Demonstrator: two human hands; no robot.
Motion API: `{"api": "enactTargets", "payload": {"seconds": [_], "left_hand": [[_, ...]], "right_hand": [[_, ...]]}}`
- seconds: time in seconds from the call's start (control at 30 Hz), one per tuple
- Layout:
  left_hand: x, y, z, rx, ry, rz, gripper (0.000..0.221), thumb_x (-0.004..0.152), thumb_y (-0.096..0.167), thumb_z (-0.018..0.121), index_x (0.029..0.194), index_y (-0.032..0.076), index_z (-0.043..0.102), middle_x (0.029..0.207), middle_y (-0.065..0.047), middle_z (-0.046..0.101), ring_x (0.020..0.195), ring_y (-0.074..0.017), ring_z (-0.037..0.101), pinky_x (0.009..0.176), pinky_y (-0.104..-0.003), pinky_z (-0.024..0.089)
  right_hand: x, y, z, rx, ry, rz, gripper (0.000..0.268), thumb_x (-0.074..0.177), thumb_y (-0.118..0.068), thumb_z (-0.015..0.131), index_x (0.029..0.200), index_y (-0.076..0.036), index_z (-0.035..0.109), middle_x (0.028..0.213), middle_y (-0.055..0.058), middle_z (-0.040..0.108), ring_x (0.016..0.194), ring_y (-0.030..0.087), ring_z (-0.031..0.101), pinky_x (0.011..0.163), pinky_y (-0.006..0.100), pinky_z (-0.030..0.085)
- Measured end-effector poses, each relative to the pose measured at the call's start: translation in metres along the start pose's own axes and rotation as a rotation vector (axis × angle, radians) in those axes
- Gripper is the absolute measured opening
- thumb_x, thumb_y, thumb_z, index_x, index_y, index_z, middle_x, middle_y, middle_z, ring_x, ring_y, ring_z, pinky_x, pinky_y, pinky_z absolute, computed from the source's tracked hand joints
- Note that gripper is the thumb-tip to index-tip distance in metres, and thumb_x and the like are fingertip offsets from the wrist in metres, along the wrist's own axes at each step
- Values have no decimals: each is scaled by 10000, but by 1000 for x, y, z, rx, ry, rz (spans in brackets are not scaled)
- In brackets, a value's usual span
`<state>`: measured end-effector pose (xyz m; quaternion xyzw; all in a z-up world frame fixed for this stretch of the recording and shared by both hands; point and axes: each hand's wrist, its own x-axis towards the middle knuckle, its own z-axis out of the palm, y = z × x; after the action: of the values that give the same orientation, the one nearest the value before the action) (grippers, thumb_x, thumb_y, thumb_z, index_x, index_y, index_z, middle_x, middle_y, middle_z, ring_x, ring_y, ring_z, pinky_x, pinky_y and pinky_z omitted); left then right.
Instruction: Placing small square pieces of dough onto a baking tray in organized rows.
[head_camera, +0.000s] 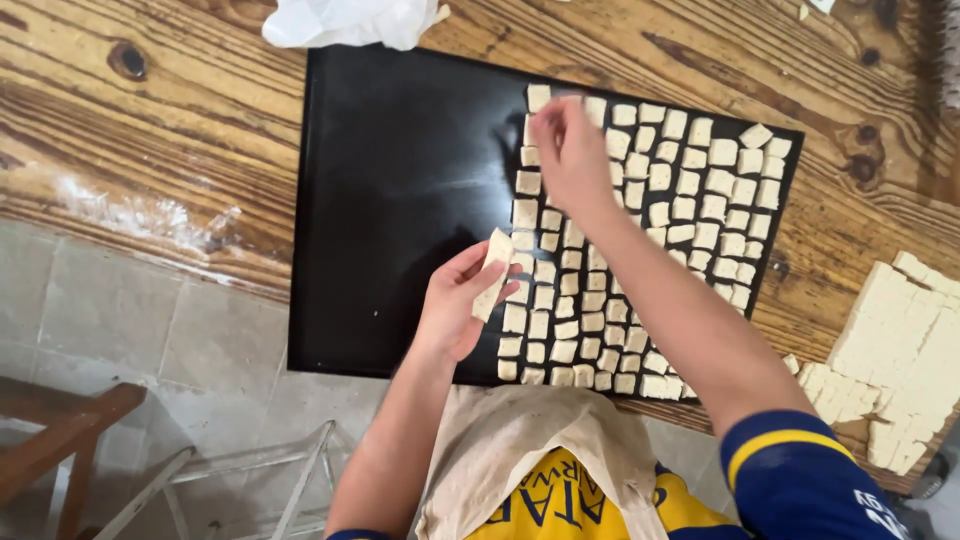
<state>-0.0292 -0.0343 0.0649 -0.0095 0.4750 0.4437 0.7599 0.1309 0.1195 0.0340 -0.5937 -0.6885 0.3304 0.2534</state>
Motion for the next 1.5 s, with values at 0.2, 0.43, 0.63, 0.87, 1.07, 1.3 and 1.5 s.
{"api": "enactTargets", "payload": {"seconds": [0.2,0.43,0.63,0.87,1.07,1.3,1.5], "left_hand": [[-8,-76,-65,-26,58,24,438,849,-30,783,1262,-87,650,1059,-227,738,787,-368,772,606,-411,676],[-56,-109,-121,174,65,220,428,901,-70,674,1325,-68,611,1226,-240,679,1079,-364,713,868,-435,641],[-78,-125,-145,194,122,283,412,893,-86,676,1301,-101,615,1135,-257,700,964,-352,747,808,-356,658],[-79,-148,-137,172,121,239,433,860,-75,728,1277,-74,612,1018,-213,700,880,-330,747,813,-407,657],[-72,-166,-155,116,148,117,418,828,-83,756,1213,-76,592,965,-229,709,797,-338,756,752,-434,676],[-67,-155,-138,114,266,256,302,880,-56,721,1169,-36,635,1018,-199,701,894,-286,738,888,-426,648],[-74,-147,-120,84,211,210,305,867,-100,712,1149,-78,601,1017,-234,717,903,-333,763,875,-459,650]], "right_hand": [[-123,-30,10,266,-393,106,81,913,-166,780,956,-99,764,819,63,728,663,159,697,614,270,553],[-208,-11,38,158,-427,2,192,919,-161,748,1109,-130,755,957,122,719,907,325,726,806,400,586],[-263,38,78,-323,-353,-364,412,886,-571,685,1203,-312,640,828,-177,714,1028,103,572,929,360,390],[-254,-8,55,191,-390,70,282,950,-261,720,1205,-153,665,971,51,755,862,281,728,752,379,576],[-250,21,73,-304,-189,-305,251,882,-504,723,956,-265,736,1009,-85,653,1025,225,597,867,402,457],[-248,-26,48,209,-428,123,300,990,-303,658,1260,-174,673,939,34,745,882,239,702,757,372,556],[-234,21,75,-220,-95,-349,192,969,-403,678,1035,-237,749,907,-69,709,829,223,661,747,369,505]]}}
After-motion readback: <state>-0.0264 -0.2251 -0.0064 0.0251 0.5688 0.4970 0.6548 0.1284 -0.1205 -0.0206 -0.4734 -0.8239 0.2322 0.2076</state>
